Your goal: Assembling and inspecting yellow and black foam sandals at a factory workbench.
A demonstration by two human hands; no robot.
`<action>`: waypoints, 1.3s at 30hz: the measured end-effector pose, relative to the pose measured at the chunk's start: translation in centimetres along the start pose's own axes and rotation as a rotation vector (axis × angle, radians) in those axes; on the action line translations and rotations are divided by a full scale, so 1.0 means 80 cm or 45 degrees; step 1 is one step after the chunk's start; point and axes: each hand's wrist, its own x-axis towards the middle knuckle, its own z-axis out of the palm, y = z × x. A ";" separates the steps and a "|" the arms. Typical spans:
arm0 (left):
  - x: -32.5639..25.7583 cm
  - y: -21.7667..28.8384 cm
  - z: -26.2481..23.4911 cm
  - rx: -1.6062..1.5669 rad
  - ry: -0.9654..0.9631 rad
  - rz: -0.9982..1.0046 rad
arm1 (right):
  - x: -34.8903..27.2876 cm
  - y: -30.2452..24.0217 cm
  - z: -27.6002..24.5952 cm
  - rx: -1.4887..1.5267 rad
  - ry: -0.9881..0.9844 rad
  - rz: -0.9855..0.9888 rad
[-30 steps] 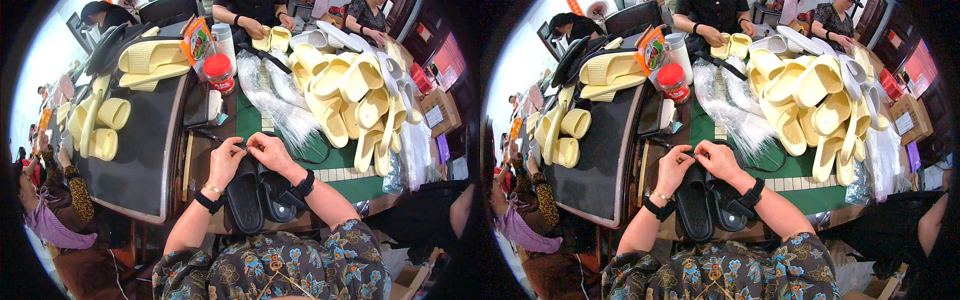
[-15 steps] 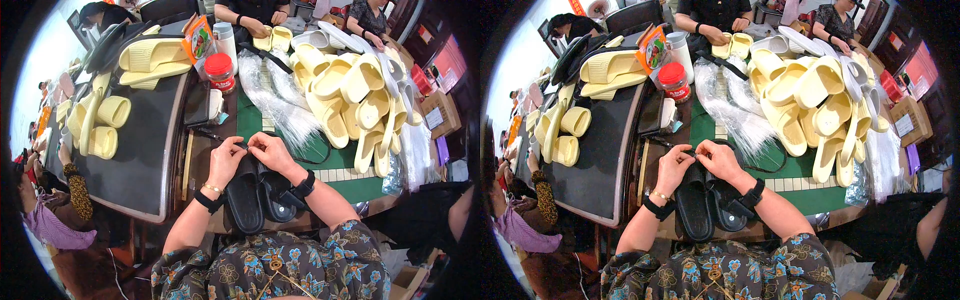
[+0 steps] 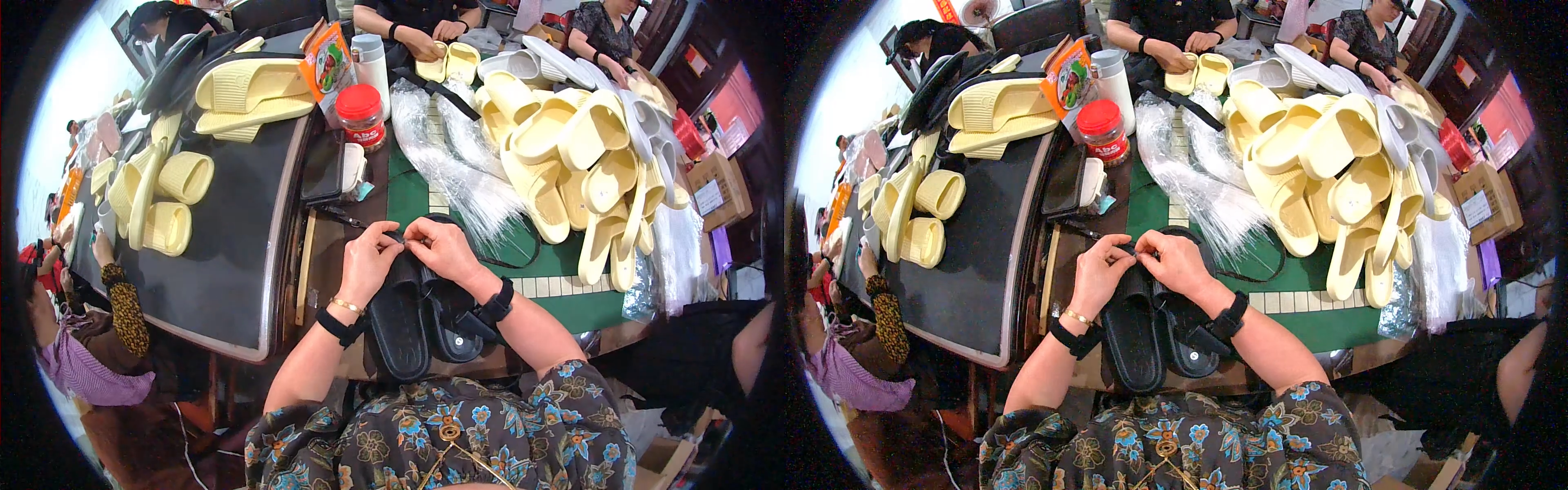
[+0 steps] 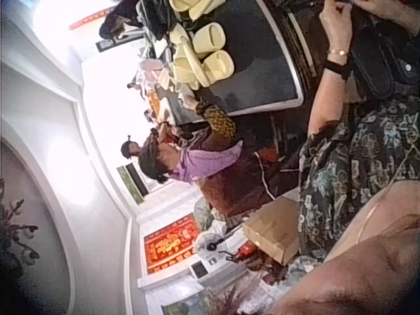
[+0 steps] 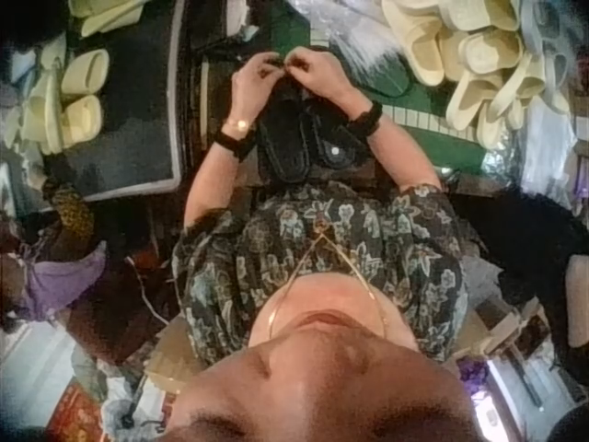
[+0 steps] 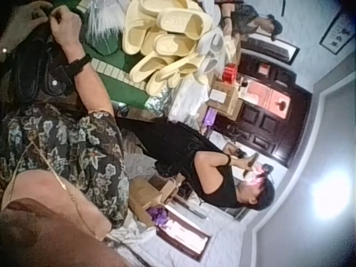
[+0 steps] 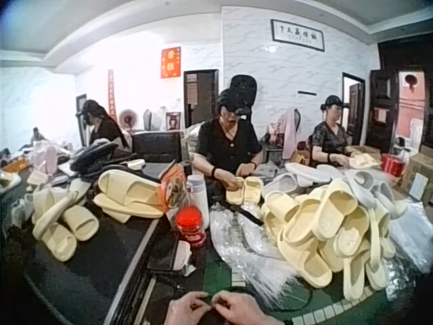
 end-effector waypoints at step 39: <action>-0.006 -0.012 0.004 -0.043 0.113 0.025 | -0.002 0.010 0.002 0.399 -0.009 0.244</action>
